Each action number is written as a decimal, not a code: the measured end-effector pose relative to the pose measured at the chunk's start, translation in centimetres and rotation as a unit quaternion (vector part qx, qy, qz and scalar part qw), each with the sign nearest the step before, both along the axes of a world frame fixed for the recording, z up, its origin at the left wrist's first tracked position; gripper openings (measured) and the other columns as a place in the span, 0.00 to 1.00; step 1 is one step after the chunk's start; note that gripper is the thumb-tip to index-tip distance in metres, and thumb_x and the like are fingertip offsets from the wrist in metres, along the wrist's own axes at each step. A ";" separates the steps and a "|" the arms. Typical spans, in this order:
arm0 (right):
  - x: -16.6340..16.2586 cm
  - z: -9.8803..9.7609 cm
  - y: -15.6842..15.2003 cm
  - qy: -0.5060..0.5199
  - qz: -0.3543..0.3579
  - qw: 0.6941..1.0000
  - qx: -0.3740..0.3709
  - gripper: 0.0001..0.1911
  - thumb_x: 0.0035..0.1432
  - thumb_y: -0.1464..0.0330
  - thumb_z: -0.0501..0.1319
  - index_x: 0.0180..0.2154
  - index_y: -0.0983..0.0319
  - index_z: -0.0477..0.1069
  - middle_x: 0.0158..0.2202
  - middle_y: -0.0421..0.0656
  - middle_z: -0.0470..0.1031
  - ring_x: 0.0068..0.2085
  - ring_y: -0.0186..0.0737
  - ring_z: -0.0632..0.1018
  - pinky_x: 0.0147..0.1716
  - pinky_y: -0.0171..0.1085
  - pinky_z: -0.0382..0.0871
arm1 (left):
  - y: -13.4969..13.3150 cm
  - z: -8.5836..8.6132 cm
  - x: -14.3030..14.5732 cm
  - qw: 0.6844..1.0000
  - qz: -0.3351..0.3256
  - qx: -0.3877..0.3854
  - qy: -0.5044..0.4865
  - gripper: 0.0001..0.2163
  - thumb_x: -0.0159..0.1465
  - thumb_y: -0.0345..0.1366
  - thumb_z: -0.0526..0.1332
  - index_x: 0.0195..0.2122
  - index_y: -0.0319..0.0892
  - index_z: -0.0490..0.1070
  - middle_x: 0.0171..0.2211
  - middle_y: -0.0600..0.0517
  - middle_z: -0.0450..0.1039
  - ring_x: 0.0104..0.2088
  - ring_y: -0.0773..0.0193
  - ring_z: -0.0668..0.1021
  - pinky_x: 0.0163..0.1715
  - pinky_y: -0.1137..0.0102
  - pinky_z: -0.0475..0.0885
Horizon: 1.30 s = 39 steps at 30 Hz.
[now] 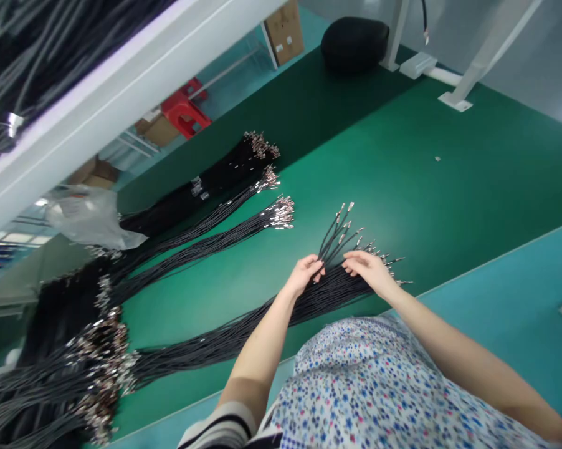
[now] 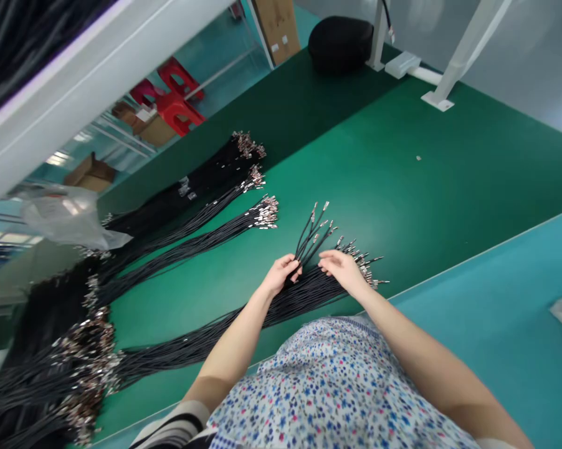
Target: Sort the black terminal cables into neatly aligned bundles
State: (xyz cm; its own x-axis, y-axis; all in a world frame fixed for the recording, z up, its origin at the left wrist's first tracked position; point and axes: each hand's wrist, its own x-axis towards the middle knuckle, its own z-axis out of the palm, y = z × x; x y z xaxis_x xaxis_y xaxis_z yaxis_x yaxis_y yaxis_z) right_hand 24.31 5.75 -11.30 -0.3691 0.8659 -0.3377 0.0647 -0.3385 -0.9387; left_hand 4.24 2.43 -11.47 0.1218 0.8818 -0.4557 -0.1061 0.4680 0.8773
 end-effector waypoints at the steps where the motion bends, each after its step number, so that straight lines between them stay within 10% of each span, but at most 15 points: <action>1: -0.6 0.4 0.6 0.039 -0.037 0.998 -0.027 0.15 0.47 0.62 0.63 0.38 0.61 0.71 0.32 0.42 0.75 0.31 0.36 0.75 0.29 0.36 0.70 | -0.1 0.0 0.2 1.000 -0.002 0.002 0.006 0.17 0.54 0.49 0.61 0.29 0.38 0.63 0.22 0.55 0.69 0.16 0.77 0.64 0.19 0.76 0.60; 15: -3.6 2.2 4.8 0.205 -0.296 0.926 -0.117 0.16 0.32 0.65 0.72 0.20 0.63 0.66 0.20 0.36 0.68 0.24 0.30 0.69 0.28 0.33 0.64 | 0.8 0.8 -1.1 1.000 -0.025 -0.001 -0.004 0.18 0.54 0.48 0.62 0.31 0.36 0.65 0.24 0.51 0.72 0.18 0.73 0.70 0.22 0.74 0.65; 25: -4.2 1.1 3.6 0.227 -0.132 0.950 -0.172 0.16 0.37 0.63 0.71 0.26 0.63 0.68 0.23 0.37 0.71 0.26 0.33 0.72 0.28 0.34 0.65 | 1.5 0.5 -0.1 0.998 -0.061 -0.023 -0.017 0.19 0.54 0.49 0.61 0.37 0.39 0.63 0.25 0.53 0.72 0.18 0.72 0.70 0.19 0.76 0.60; 33: -4.1 0.4 2.6 0.196 -0.162 0.962 -0.100 0.12 0.41 0.63 0.67 0.28 0.63 0.72 0.24 0.38 0.72 0.27 0.34 0.72 0.31 0.36 0.66 | 6.4 2.2 1.8 0.977 -0.170 0.061 0.116 0.14 0.54 0.44 0.61 0.24 0.38 0.63 0.20 0.58 0.63 0.22 0.73 0.66 0.25 0.76 0.60; 39: -1.3 -1.9 1.5 0.199 -0.237 0.921 -0.238 0.17 0.33 0.67 0.71 0.30 0.63 0.72 0.22 0.35 0.70 0.25 0.30 0.71 0.28 0.33 0.64 | 6.3 2.0 2.5 0.998 -0.057 -0.021 0.001 0.15 0.54 0.46 0.60 0.31 0.40 0.61 0.20 0.58 0.64 0.15 0.76 0.61 0.16 0.78 0.54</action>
